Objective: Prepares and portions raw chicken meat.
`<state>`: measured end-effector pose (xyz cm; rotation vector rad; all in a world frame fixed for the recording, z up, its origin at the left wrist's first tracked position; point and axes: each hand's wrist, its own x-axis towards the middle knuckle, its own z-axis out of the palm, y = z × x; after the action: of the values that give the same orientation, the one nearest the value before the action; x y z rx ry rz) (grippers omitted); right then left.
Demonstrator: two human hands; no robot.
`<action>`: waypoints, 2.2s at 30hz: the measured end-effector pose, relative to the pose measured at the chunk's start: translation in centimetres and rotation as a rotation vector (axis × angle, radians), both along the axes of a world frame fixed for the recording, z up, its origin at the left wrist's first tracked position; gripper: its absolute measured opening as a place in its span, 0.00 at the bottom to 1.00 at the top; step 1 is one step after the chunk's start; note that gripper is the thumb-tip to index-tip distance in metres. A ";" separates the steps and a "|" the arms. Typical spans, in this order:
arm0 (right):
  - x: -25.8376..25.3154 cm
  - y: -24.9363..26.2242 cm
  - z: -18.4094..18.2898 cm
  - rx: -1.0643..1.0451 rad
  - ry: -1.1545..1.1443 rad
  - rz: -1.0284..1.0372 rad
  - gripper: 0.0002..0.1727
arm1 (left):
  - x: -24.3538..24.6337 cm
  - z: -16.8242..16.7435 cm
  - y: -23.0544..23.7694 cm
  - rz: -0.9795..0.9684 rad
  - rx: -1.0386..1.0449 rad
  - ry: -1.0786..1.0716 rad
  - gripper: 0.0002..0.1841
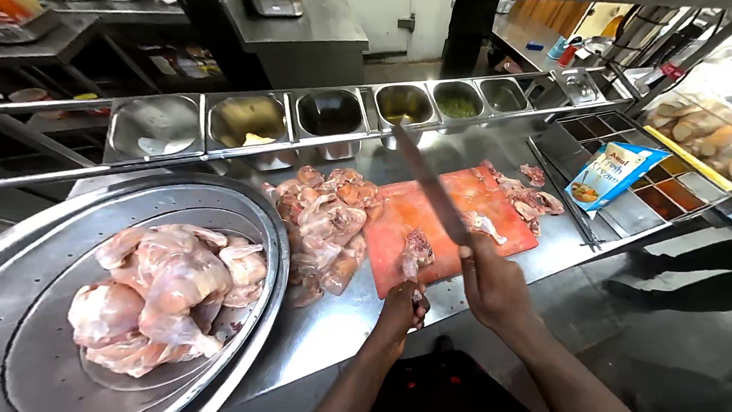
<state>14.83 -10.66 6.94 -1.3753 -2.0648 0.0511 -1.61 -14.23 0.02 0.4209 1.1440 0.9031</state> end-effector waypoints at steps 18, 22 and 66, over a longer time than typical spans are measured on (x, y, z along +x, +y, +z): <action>-4.7 5.7 -5.6 -0.928 -0.497 -0.125 0.18 | -1.5 -1.9 -0.5 -0.060 0.013 -0.044 0.20; -4.4 7.9 -5.7 -0.940 -0.443 -0.112 0.19 | -1.9 -2.7 -0.3 0.041 -0.031 -0.013 0.21; -1.5 -0.3 -0.4 -0.020 0.040 -0.016 0.18 | -1.1 -4.2 -0.4 -0.040 -0.069 0.069 0.21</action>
<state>13.35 -10.96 6.54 -1.3921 -2.0246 0.0920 -2.69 -14.65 -4.20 0.4197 1.2222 0.8178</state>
